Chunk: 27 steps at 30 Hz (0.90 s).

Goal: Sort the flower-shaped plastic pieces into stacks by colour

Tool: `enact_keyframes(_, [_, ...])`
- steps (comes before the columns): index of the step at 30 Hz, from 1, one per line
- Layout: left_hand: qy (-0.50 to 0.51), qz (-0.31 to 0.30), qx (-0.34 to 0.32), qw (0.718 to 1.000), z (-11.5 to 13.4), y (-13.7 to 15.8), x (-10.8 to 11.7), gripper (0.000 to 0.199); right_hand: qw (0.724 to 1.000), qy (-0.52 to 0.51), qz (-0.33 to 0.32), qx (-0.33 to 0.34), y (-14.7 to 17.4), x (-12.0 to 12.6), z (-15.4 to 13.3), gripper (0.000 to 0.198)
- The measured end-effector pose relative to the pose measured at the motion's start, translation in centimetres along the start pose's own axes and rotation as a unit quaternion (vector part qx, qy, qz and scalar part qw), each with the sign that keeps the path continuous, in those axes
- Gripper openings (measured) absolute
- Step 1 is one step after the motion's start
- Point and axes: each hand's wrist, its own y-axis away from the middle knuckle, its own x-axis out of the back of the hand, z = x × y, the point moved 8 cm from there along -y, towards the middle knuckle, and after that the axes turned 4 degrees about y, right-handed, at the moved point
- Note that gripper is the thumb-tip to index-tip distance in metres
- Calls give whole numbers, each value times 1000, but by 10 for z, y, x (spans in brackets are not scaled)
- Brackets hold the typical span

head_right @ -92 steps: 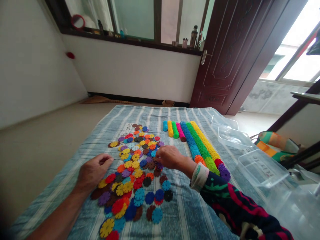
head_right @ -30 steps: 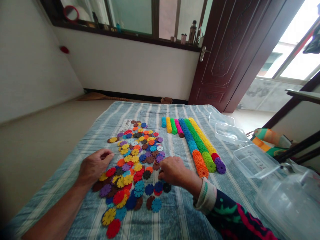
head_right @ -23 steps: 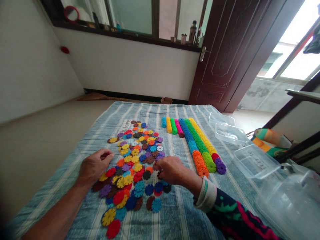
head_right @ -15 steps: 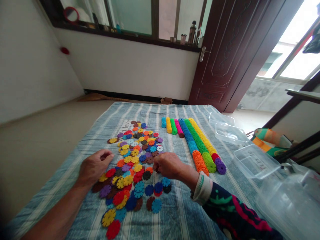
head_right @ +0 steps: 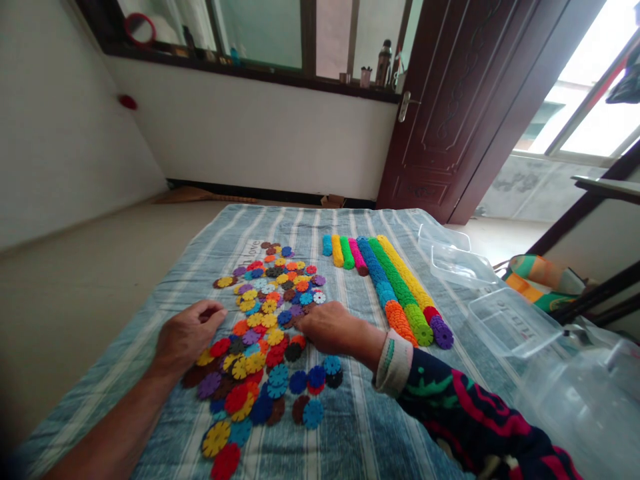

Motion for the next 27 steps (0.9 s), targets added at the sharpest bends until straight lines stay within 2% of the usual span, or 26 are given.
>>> enact_keyframes(4, [-10, -7, 11, 1000, 1, 0, 1, 19, 1000, 4, 11, 4, 1, -2, -1, 23])
enact_keyframes(13, [12, -4, 12, 1000, 0, -4, 4, 15, 997, -42, 56, 14, 9, 3, -2, 18])
enact_keyframes(19, [21, -15, 23, 999, -2, -5, 4, 16, 991, -120, 49, 14, 11, 5, 5, 21])
enact_keyframes(22, [31, -16, 23, 999, 0, -4, 4, 15, 985, -151, 74, -42, 15, 8, 41, 21])
enact_keyframes(25, [37, -11, 34, 999, -1, -4, 5, 13, 974, -127, 104, -157, 24, 10, 101, 13])
enact_keyframes(27, [40, -2, 36, 999, -1, -5, 6, 12, 964, -114, 115, -211, 30, 10, 137, 17])
